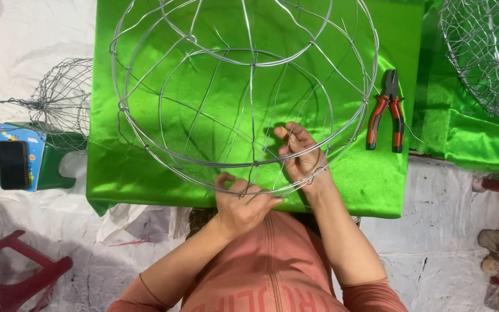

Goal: Assembling a spherical metal wire frame by connecting wire segments using pliers and manual twisting on a green workspace.

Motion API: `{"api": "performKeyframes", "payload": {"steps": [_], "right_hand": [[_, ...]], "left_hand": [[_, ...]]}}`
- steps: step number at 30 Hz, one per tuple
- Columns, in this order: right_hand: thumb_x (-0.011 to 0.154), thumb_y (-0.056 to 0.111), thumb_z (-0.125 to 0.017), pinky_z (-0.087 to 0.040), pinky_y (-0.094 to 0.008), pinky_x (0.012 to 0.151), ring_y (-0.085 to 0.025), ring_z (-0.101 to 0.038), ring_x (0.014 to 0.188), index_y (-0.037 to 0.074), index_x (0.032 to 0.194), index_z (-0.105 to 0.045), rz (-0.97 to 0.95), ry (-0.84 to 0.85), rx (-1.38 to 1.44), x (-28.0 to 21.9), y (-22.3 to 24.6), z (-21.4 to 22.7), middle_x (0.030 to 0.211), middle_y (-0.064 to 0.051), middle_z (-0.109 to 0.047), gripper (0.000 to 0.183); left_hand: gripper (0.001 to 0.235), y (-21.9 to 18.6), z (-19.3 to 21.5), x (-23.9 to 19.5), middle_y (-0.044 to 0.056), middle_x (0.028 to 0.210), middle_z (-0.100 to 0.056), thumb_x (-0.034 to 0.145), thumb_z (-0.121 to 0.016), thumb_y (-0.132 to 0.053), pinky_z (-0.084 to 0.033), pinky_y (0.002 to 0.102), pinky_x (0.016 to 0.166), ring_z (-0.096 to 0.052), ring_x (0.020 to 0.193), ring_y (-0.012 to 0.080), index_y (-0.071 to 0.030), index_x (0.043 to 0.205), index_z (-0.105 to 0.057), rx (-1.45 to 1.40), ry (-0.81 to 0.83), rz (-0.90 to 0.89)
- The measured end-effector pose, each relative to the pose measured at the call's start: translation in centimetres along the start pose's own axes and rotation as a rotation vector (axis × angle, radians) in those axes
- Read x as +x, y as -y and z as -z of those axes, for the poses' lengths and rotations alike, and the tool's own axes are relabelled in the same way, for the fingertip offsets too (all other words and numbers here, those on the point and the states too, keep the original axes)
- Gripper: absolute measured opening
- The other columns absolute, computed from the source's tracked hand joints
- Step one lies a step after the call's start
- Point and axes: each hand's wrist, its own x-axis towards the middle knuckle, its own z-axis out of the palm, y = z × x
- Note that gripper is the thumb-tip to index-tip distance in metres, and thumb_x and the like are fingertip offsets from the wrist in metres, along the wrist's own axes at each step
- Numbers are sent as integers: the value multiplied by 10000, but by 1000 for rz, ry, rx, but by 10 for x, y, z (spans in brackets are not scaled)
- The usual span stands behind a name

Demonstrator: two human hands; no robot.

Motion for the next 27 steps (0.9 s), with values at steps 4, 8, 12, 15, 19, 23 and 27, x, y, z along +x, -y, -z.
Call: {"api": "performKeyframes", "payload": {"steps": [4,8,12,15,19,23,27], "right_hand": [[973,116,-609,-670,-321,774,-247,-755,906,53,1400,-506,-63,-98,-162,-47,9,-6,1337,-187,-644,444],[883,137,-700,-596,-462,929,-311,-700,1081,29,1371,-558,-106,9,-225,-99,-4,-8,1315,-163,-679,519],[752,181,-855,-590,-570,912,-358,-700,1092,-55,1274,-641,-12,77,-223,-124,-18,-18,1283,-236,-694,612],[888,112,-747,-646,-411,765,-252,-700,899,-32,1031,-711,76,-16,-217,-110,-16,-42,1065,-170,-723,206],[905,172,-735,-601,-332,672,-276,-678,954,17,927,-673,55,7,-183,-102,-29,-18,1239,-270,-671,168],[873,219,-761,-578,-302,743,-222,-703,964,42,1219,-558,-30,3,-102,-103,-26,-12,1222,-232,-708,438],[715,232,-904,-627,-368,863,-236,-721,1084,8,1376,-459,-61,111,-155,-100,-17,-17,1305,-251,-667,827]], "left_hand": [[353,-3,0,7,-37,599,-507,1026,-583,-387,-447,439,691,-497,527,186,-185,740,-632,-33,11,17],[342,-3,-5,1,-56,565,-512,1022,-593,-399,-465,433,700,-516,509,174,-173,776,-666,-19,19,38],[316,-2,-13,-6,-48,560,-507,996,-637,-398,-473,439,676,-524,503,187,-163,786,-667,-2,12,25],[298,-2,-26,-21,-28,589,-518,997,-632,-396,-469,462,689,-524,519,194,-142,859,-701,55,-7,-19],[274,-3,-26,-26,-8,633,-514,1000,-615,-369,-474,462,692,-523,569,201,-156,844,-691,67,3,-64],[279,0,-25,-25,4,666,-521,1003,-608,-348,-490,474,679,-533,580,211,-96,969,-722,72,-10,-54],[263,-2,-26,-24,-22,649,-508,1000,-611,-352,-485,464,691,-525,577,196,-113,957,-712,49,-15,-29]]}}
